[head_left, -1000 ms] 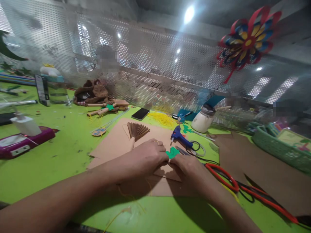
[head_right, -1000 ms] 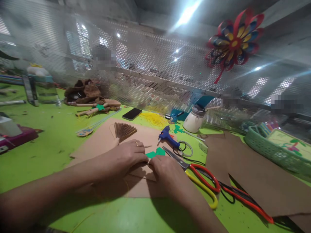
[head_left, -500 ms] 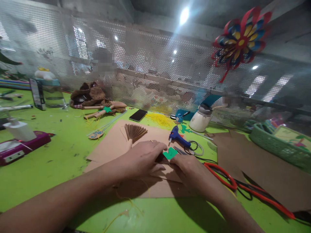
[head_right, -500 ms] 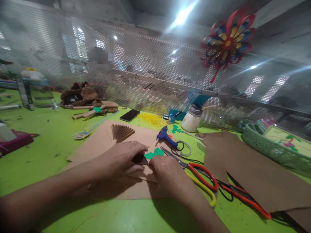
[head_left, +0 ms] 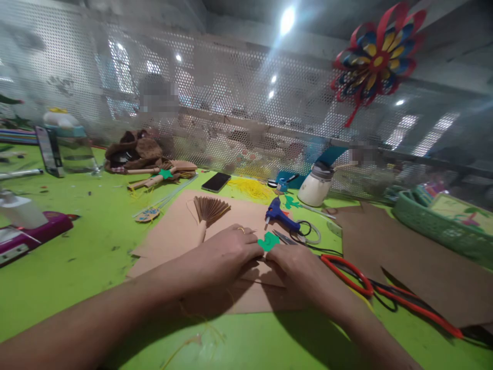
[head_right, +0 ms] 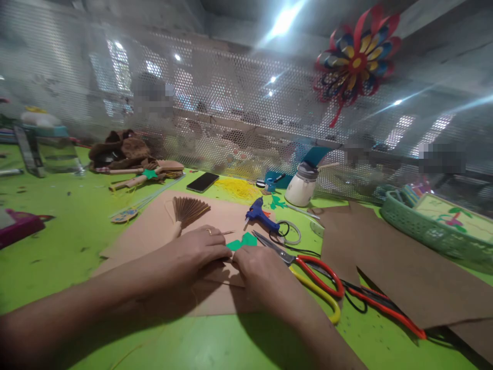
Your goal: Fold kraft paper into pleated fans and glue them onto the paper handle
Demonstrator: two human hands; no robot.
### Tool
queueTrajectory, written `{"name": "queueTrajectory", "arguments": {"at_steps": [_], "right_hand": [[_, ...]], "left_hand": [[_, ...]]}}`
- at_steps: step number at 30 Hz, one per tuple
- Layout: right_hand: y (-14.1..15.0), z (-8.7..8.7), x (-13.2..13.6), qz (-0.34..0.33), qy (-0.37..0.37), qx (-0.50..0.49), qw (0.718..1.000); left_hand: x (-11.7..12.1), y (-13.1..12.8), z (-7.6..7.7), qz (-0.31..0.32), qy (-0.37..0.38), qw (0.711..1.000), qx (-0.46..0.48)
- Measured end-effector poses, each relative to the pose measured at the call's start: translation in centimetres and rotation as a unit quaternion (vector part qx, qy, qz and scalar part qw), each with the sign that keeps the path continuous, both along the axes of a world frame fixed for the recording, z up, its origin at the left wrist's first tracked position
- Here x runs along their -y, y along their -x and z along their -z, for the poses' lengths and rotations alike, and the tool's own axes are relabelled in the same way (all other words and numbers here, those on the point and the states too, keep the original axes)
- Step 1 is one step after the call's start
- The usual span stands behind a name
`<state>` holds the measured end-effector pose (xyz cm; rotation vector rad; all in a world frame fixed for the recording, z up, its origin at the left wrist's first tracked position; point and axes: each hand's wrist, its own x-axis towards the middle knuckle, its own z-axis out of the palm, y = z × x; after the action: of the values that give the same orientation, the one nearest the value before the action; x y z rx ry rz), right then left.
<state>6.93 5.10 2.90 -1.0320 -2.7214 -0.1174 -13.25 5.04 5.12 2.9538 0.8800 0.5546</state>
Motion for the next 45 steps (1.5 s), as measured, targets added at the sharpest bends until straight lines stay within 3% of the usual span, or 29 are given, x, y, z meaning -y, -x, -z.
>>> {"name": "queueTrajectory", "arguments": {"at_steps": [8,16,22,27,33,37,41,45], "right_hand": [[0.1,-0.4,0.0,-0.005,0.040,-0.026,0.999],[0.6,-0.9,0.4,0.013,0.067,-0.112,0.991],[0.5,0.5,-0.4,0.002,0.037,-0.124,0.992],[0.2,0.5,-0.4,-0.011,0.013,-0.086,0.996],[0.4,0.3,-0.2,-0.003,0.041,-0.087,0.995],[0.5,-0.8,-0.3,-0.005,0.087,-0.164,0.983],[-1.8,-3.2,-0.8,0.059,0.102,-0.177,0.977],[-7.0,-3.5,-0.5,0.161,0.066,-0.023,0.984]], "left_hand": [[0.2,0.1,-0.1,-0.062,0.094,0.994,0.010],[-0.4,0.3,1.2,-0.109,0.054,0.992,0.012],[-0.1,0.1,0.9,-0.110,0.063,0.992,0.023],[0.7,-0.1,0.4,-0.110,0.068,0.991,0.040],[-0.1,0.2,0.9,-0.069,0.056,0.996,0.009],[-0.7,0.4,1.0,-0.070,0.069,0.995,0.028],[-1.0,0.6,0.5,-0.086,0.102,0.989,0.065],[-1.0,0.6,0.0,-0.090,0.089,0.989,0.077]]}}
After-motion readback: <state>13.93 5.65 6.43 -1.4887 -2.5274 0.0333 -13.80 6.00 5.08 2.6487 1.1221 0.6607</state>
